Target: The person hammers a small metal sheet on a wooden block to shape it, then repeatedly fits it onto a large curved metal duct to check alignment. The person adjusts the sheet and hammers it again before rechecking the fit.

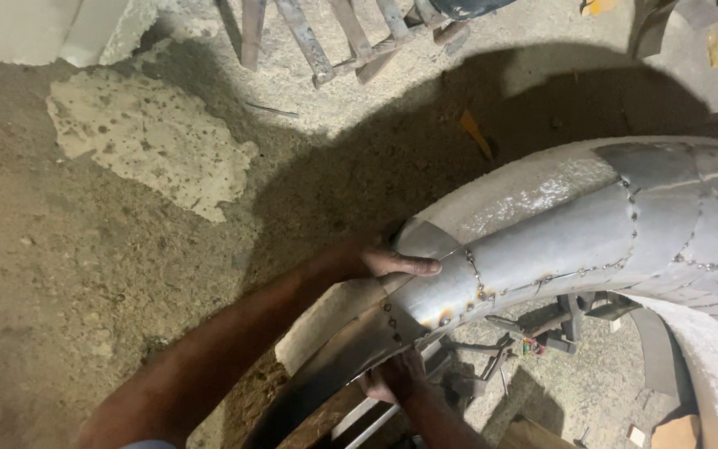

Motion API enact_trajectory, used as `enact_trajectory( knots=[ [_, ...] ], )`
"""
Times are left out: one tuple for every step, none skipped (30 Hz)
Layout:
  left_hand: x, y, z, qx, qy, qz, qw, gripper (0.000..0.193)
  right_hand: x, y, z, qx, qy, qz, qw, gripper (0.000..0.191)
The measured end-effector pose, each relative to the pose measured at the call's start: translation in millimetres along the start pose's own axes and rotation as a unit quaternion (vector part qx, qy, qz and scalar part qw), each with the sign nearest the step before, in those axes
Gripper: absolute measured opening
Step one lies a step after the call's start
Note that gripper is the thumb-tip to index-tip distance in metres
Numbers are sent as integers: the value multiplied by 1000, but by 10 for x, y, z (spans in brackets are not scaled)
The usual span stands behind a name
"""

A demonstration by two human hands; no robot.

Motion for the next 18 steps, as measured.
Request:
enact_trajectory(
  knots=[
    [-2, 7, -3, 0, -5, 2, 1000, 131, 0, -33, 17, -17, -11, -34, 999, 40],
    [11, 9, -5, 17, -9, -7, 1000, 129, 2, -67, 34, -34, -20, -68, 997, 40],
    [51, 21, 3, 34, -13, -16, 999, 128, 10, -61, 34, -52, -10, -52, 997, 44],
    [90, 28, 1, 50, -17, -24, 998, 126, 17, -58, 31, -71, 1, -37, 997, 50],
    [117, 32, -1, 41, -36, -25, 998, 127, 24, -56, 26, -90, 14, -22, 996, 56],
    [149, 35, -5, 32, -55, -26, 998, 127, 26, -60, 30, -98, 10, -13, 995, 57],
    [181, 42, -10, 24, -74, -27, 997, 127, 32, -64, 36, -106, 6, -3, 994, 58],
    [212, 42, -34, 31, -74, -29, 996, 124, 32, -70, 40, -115, 3, 7, 993, 59],
    [242, 43, -57, 38, -73, -32, 996, 122, 34, -116, 64, -102, -16, -34, 994, 54],
    [270, 37, -78, 46, -72, -35, 996, 119, 28, -163, 89, -89, -35, -74, 993, 50],
    [307, 30, -95, 55, -68, -43, 995, 122, 19, -209, 116, -77, -55, -115, 989, 46],
    [345, 18, -109, 63, -64, -51, 995, 125, 19, -211, 119, -66, -46, -96, 992, 43],
    [382, 3, -127, 71, -59, -58, 994, 128, 9, -211, 123, -55, -36, -79, 995, 41],
    [423, -21, -172, 84, -25, -78, 993, 125, 1, -211, 127, -44, -25, -62, 997, 38],
    [464, -49, -222, 96, 9, -97, 991, 122, -8, -226, 142, -45, -27, -64, 997, 38],
    [501, -75, -280, 107, 44, -116, 986, 120, -25, -238, 155, -46, -29, -66, 996, 38],
    [554, -101, -280, 127, 9, -140, 982, 111, -35, -250, 169, -48, -31, -67, 996, 39],
    [599, -122, -289, 149, -27, -164, 975, 105, -40, -242, 162, -46, -12, -40, 998, 39]
  ],
)
Point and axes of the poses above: each hand's wrist, its own x-axis towards the middle knuckle, its own y-axis out of the back of the hand, z = x × y, the point moved 4 cm from there along x, towards the middle knuckle, and after that the axes turned 2 degrees about y, right-handed, at the moved point
